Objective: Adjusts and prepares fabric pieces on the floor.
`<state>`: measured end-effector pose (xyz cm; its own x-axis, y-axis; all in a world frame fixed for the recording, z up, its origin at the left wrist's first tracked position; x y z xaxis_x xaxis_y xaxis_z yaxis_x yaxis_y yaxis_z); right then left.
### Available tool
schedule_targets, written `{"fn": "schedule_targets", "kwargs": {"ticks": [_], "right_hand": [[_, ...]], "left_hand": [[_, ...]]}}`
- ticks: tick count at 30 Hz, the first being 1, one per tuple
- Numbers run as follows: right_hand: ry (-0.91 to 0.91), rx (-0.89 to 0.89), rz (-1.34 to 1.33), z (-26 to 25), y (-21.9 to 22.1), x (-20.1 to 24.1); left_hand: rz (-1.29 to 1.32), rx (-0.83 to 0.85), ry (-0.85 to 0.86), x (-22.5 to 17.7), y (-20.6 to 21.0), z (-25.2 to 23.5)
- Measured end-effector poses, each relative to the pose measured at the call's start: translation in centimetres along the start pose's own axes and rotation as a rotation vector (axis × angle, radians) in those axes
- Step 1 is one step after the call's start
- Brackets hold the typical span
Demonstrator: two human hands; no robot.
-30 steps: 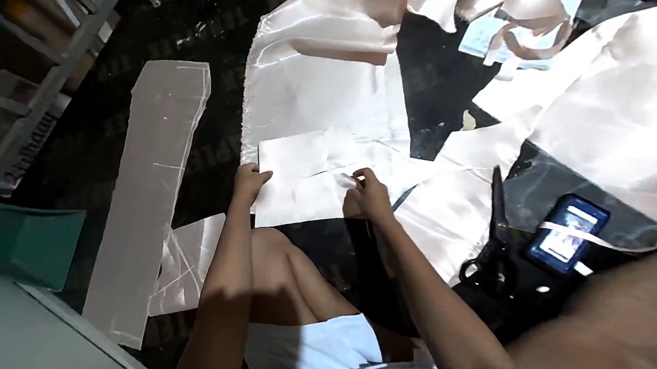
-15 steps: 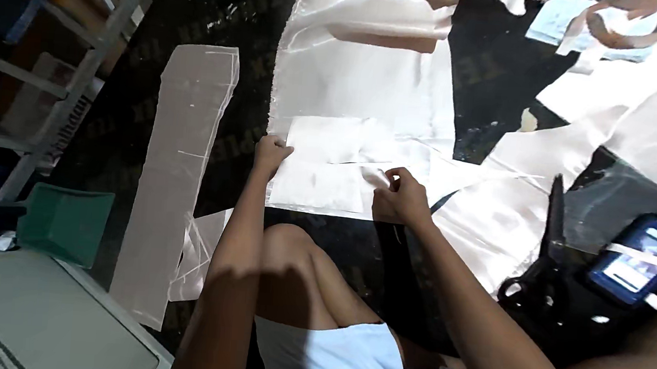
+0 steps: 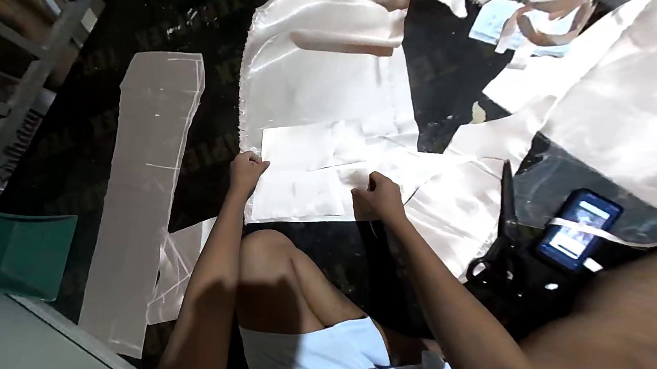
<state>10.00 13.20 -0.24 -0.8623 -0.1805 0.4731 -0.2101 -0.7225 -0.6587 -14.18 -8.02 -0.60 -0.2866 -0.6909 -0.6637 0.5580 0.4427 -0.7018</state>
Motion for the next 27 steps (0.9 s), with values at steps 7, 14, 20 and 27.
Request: {"fn": "schedule_targets", "kwargs": {"ticks": [7,14,20,27], "right_hand": [[0.022,0.039,0.047,-0.1,0.7,0.3],[0.017,0.022,0.059,0.0,1.0,-0.2],[0.047,0.074,0.045,0.8,0.1,-0.8],[-0.078,0.169,-0.025,0.8,-0.7,-1.5]], "left_hand": [[-0.016,-0.046,-0.023,0.0,-0.4,0.5],[0.038,-0.048,-0.101,0.7,-0.3,0.9],[-0.007,0.031,-0.114,0.1,0.4,1.8],[-0.076,0.091,-0.095,0.6,0.3,1.2]]}}
Point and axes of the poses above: each hand's wrist, its own z-axis away from the middle knuckle, its own y-axis out of the palm, x = y × z, the point moved 2 cm from there along -z, towards the middle knuckle, and after that the axes turned 13 degrees about y, right-handed, at the moved point
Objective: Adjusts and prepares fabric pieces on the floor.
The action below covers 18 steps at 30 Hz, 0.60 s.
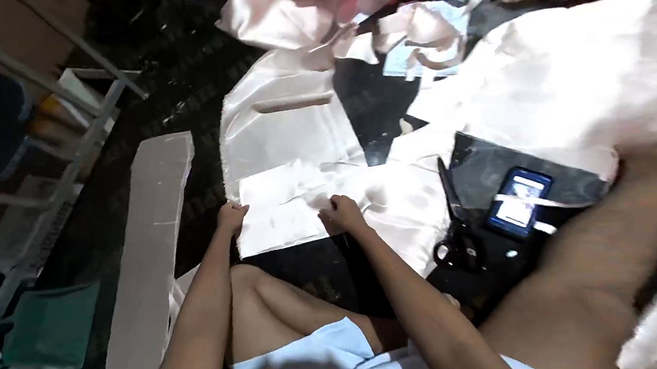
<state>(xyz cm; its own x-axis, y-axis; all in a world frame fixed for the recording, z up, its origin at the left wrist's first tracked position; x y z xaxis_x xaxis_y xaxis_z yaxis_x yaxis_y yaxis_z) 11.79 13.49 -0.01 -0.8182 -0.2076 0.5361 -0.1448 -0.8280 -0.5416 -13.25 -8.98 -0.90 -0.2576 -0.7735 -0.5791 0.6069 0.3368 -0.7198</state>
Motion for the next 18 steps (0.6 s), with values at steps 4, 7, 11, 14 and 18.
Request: {"fn": "schedule_targets", "kwargs": {"ticks": [4,7,11,14,18], "right_hand": [[-0.073,-0.326,-0.069,2.3,-2.2,-4.5],[0.044,-0.502,-0.002,4.4,-4.0,-8.7],[0.164,-0.460,0.137,5.3,-4.9,-12.8],[0.190,-0.393,0.175,5.4,-5.2,-13.7],[0.192,-0.410,0.205,5.9,-4.7,-14.1]], "left_hand": [[-0.035,0.018,0.018,-0.4,-0.5,-0.4],[-0.036,0.008,0.047,0.3,-1.0,-0.9],[-0.032,-0.016,0.039,1.2,-1.4,-1.2],[-0.071,-0.039,0.024,1.1,-1.9,-0.8],[-0.149,-0.132,-0.034,-0.1,-1.4,0.1]]}}
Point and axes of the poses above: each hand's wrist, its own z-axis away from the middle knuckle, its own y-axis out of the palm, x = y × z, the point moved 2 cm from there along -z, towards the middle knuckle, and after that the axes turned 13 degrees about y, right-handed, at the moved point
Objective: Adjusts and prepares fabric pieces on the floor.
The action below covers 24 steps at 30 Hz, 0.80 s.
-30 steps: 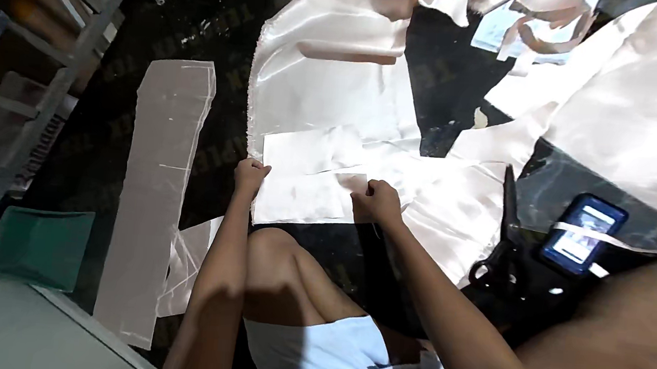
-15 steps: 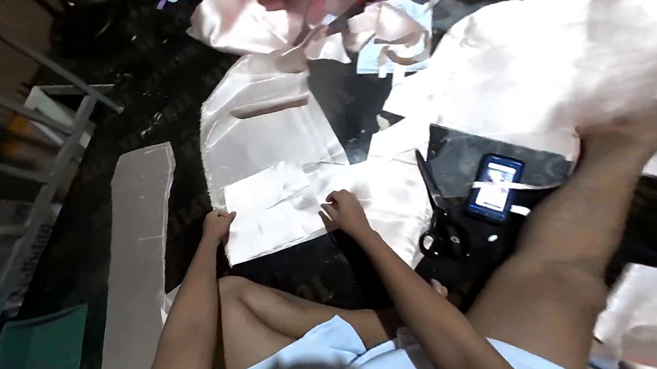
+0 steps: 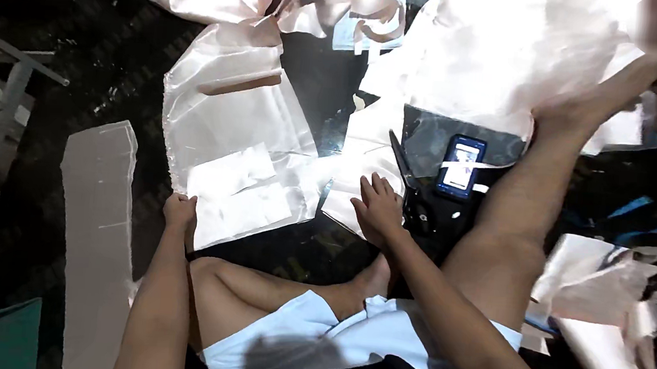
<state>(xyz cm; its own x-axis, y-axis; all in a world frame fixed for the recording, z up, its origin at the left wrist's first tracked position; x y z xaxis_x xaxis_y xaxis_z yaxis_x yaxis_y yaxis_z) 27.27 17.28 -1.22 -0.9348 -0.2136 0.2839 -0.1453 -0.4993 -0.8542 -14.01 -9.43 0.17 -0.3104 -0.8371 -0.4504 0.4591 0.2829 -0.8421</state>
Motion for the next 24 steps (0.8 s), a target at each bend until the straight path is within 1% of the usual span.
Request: {"fn": "schedule_targets", "kwargs": {"ticks": [2,3,4,5,7,8,9,10,11,13,16,20,22,23,24], "right_hand": [[-0.018,0.009,0.028,-0.1,-0.3,-0.4],[-0.028,0.018,0.033,-0.4,-0.6,-0.4],[-0.036,0.026,0.026,-0.6,-0.9,-0.5],[-0.046,0.023,0.020,-0.9,-1.1,-0.6],[-0.064,-0.001,0.029,-1.3,-1.4,-0.9],[-0.072,-0.010,0.037,-1.4,-1.5,-1.0],[-0.084,-0.018,0.044,-1.4,-1.4,-1.1],[-0.099,-0.033,0.042,-1.5,-1.4,-1.2],[-0.117,-0.058,0.027,-1.5,-1.4,-1.3],[-0.157,-0.120,-0.023,-1.4,-1.2,-1.9],[-0.177,-0.174,-0.080,-1.5,-0.5,-2.5],[-0.179,-0.129,-0.096,-1.4,-1.7,-2.1],[-0.167,-0.185,-0.084,-1.1,-2.6,-2.7],[-0.150,-0.227,-0.085,-1.2,-3.0,-3.1],[-0.120,-0.255,-0.092,-1.3,-3.2,-3.6]], "left_hand": [[-0.013,-0.116,-0.058,-3.4,0.2,2.0],[0.006,-0.173,-0.013,-6.0,0.6,3.3],[0.020,-0.186,0.087,-8.7,1.5,4.7],[0.015,-0.143,0.220,-11.2,3.2,6.5],[-0.014,0.038,0.463,-15.5,8.8,10.5],[-0.004,0.150,0.516,-17.5,11.6,12.4],[0.010,0.258,0.518,-19.2,13.8,14.1],[0.021,0.331,0.494,-20.4,15.6,15.6],[0.024,0.376,0.457,-21.3,16.9,16.8],[0.022,0.391,0.412,-22.3,18.3,18.2],[0.019,0.420,0.410,-22.6,19.2,18.9],[0.107,0.528,0.423,-22.5,18.3,18.8],[0.168,0.551,0.411,-22.1,17.8,18.9],[0.175,0.525,0.414,-22.0,17.4,19.0],[0.168,0.461,0.433,-21.9,16.9,19.0]]}}
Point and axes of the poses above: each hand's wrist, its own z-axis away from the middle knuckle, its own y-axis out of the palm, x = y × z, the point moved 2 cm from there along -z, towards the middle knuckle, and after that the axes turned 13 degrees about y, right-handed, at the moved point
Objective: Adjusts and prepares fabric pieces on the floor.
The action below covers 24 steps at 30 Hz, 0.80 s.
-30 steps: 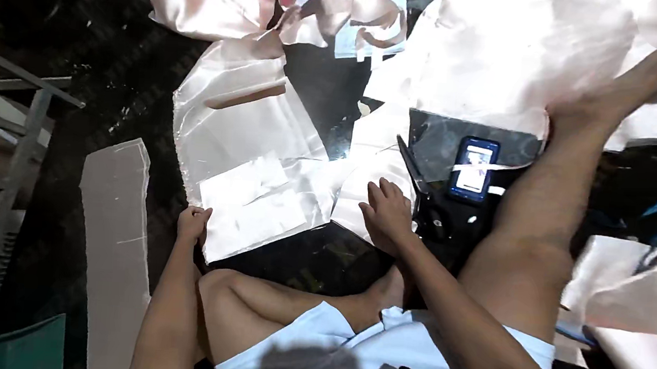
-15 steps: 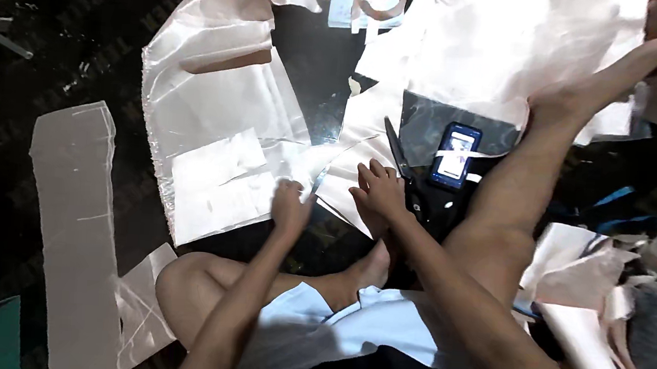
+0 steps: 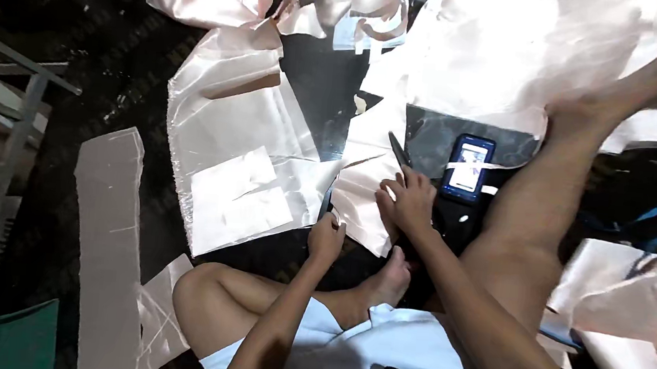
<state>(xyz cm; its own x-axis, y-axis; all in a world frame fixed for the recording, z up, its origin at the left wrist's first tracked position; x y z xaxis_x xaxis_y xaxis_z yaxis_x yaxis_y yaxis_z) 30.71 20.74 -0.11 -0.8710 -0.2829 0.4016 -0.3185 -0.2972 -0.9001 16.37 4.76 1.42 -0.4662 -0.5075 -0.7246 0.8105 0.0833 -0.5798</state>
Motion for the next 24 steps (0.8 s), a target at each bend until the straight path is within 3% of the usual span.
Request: {"fn": "schedule_targets", "kwargs": {"ticks": [4,6,8,12,16,19,21,24], "right_hand": [[0.112,-0.024,-0.016,-0.4,-0.6,-0.7],[0.087,0.002,-0.040,-0.6,-0.7,1.1],[0.013,0.062,-0.070,-1.5,-0.3,4.3],[-0.169,0.196,-0.113,-5.4,0.3,12.8],[-0.338,0.247,-0.147,-10.8,1.3,23.0],[-0.362,0.327,-0.145,-15.8,3.1,31.5],[-0.346,0.287,-0.069,-19.4,5.1,35.9],[-0.230,0.198,0.069,-24.6,8.0,40.7]], "left_hand": [[-0.234,-0.293,0.150,2.5,-3.1,-2.3],[-0.394,-0.340,0.182,4.8,-4.1,-4.6],[-0.529,-0.284,0.208,6.8,-4.2,-6.3],[-0.637,-0.050,0.289,8.1,-3.3,-6.9],[-0.587,0.136,0.232,7.6,-3.7,-6.0],[-0.525,0.217,0.190,6.8,-4.4,-5.7],[-0.460,0.217,0.201,6.2,-4.6,-5.4],[-0.379,0.034,0.262,6.3,-4.2,-5.3]]}}
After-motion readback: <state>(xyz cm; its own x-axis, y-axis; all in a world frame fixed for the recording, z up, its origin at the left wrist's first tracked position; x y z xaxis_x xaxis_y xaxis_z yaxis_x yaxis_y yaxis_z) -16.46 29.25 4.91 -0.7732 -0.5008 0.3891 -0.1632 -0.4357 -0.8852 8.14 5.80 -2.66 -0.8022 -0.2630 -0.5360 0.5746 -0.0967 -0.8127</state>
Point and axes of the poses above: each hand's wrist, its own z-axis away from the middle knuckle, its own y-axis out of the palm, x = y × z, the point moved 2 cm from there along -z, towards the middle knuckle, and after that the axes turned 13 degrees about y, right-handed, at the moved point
